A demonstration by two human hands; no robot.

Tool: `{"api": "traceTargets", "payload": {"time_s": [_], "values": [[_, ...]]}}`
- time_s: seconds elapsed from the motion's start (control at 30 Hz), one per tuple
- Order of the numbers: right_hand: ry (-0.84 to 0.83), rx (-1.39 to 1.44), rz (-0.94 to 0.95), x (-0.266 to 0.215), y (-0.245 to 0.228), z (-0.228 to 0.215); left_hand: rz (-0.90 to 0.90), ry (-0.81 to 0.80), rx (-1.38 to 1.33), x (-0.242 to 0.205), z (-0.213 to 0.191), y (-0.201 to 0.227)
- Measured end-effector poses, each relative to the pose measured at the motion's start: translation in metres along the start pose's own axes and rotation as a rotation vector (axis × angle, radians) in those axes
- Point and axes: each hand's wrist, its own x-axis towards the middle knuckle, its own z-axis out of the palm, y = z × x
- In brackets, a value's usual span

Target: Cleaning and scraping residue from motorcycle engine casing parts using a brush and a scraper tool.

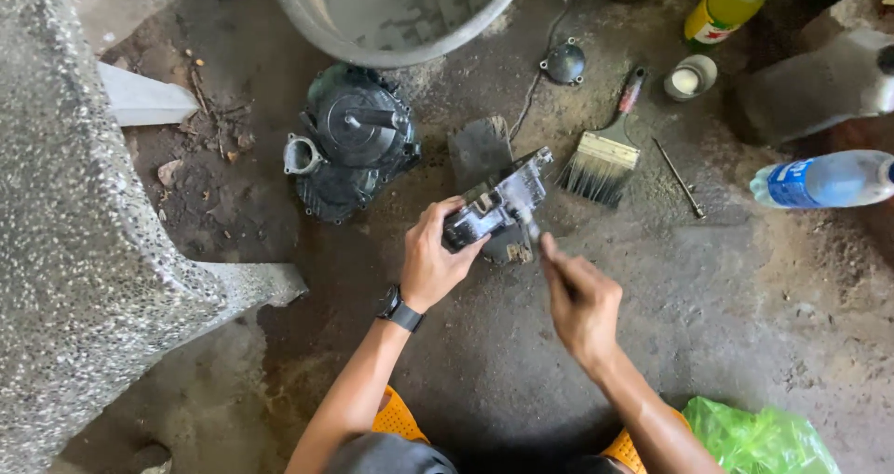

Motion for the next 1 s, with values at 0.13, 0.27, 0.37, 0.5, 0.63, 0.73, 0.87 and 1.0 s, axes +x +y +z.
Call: {"api": "traceTargets", "payload": {"time_s": [0.13,0.27,0.37,0.5,0.63,0.73,0.87,1.0], "values": [[-0.149,-0.009,-0.092,0.007,-0.045,-0.009,0.010,-0.036,-0.025,0.005,0.008,-0.004],[-0.116,-0.014,-0.071,0.014,-0.049,-0.021,-0.035,-0.049,-0.052,0.006,0.007,-0.002],[-0.083,-0.017,-0.053,0.009,-0.042,-0.020,-0.008,-0.034,-0.034,0.006,0.010,0.002],[-0.075,0.003,-0.060,0.006,-0.035,-0.016,0.011,-0.030,-0.035,0.005,0.011,-0.005],[-0.108,0.016,0.074,0.000,-0.053,-0.014,0.001,-0.041,-0.013,0.004,0.013,0.000],[-0.051,0.068,-0.089,-0.013,-0.028,-0.009,-0.029,-0.016,-0.027,0.012,0.006,0.003],[0.021,0.042,-0.077,-0.002,-0.004,-0.029,-0.050,-0.028,-0.049,0.030,-0.007,0.023],[0.033,-0.017,0.021,0.007,-0.014,-0.048,-0.120,-0.153,-0.029,0.059,-0.021,0.047]]}}
